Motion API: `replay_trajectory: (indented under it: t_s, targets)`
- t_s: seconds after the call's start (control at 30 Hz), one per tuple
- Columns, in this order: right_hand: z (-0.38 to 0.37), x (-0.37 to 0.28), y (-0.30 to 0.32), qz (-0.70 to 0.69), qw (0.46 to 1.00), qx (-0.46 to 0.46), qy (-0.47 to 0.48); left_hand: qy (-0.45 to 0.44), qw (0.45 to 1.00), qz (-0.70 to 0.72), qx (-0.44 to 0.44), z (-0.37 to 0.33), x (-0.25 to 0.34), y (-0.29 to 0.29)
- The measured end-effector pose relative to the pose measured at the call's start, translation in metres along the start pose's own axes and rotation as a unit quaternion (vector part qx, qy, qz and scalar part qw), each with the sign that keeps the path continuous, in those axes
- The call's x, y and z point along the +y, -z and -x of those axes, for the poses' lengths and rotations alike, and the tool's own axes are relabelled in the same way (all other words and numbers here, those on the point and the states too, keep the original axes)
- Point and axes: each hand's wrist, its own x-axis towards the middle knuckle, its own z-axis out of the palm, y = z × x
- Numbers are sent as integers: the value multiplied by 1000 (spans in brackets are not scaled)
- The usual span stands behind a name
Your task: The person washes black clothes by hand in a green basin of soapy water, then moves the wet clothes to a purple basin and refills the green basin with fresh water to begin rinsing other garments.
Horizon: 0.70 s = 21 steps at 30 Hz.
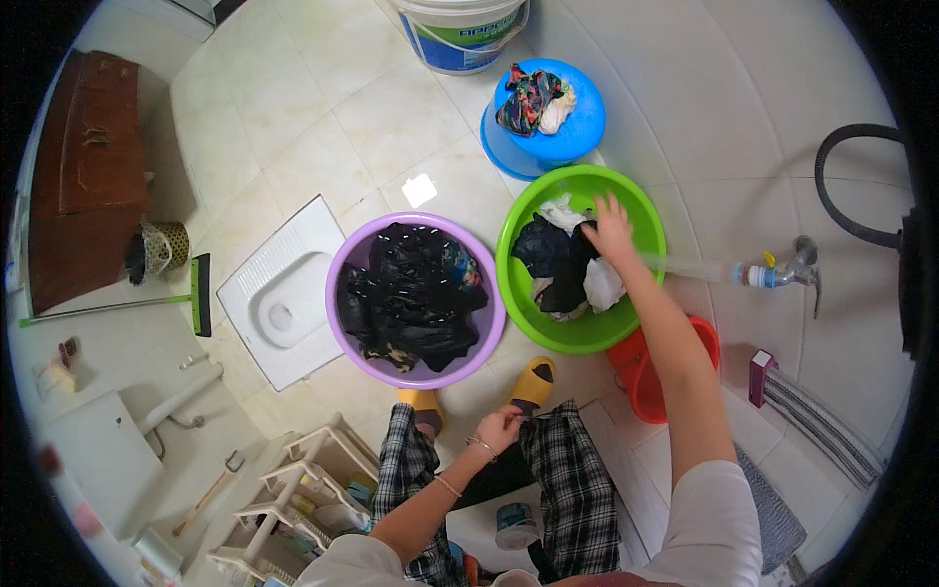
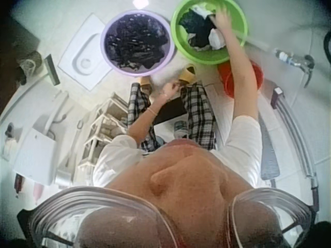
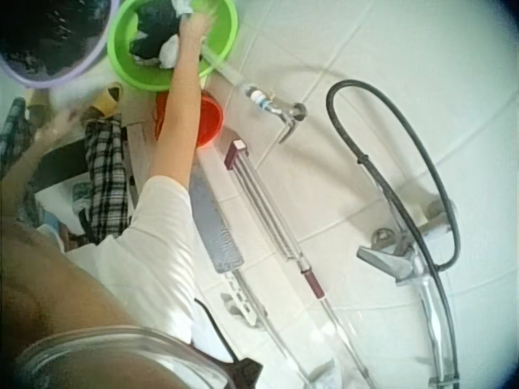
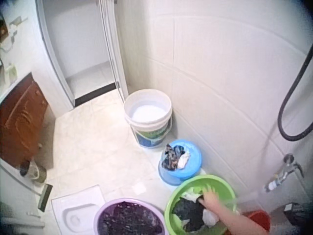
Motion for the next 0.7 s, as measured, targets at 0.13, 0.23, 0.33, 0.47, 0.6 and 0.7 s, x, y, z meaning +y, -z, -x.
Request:
replay_trajectory:
  t_s: [0.13, 0.23, 0.33, 0.47, 0.6, 0.7]
  targets:
    - [-99, -111, 49, -64, 994, 75, 44, -47, 997, -52, -27, -1, 18, 5]
    - [-163, -135, 47, -82, 991, 88, -53, -69, 997, 40, -10, -2, 36, 8]
    - [-187, -122, 21, -69, 981, 125, -130, -75, 996, 34, -17, 1, 47, 19]
    - [-145, -116, 21, -102, 983, 149, -13, -43, 996, 75, -18, 7, 29, 21]
    - [-53, -72, 27, -12, 995, 97, -9, -31, 997, 69, -20, 4, 33, 15]
    - [10, -49, 28, 1, 999, 34, -10, -28, 996, 24, -77, 8, 41, 16]
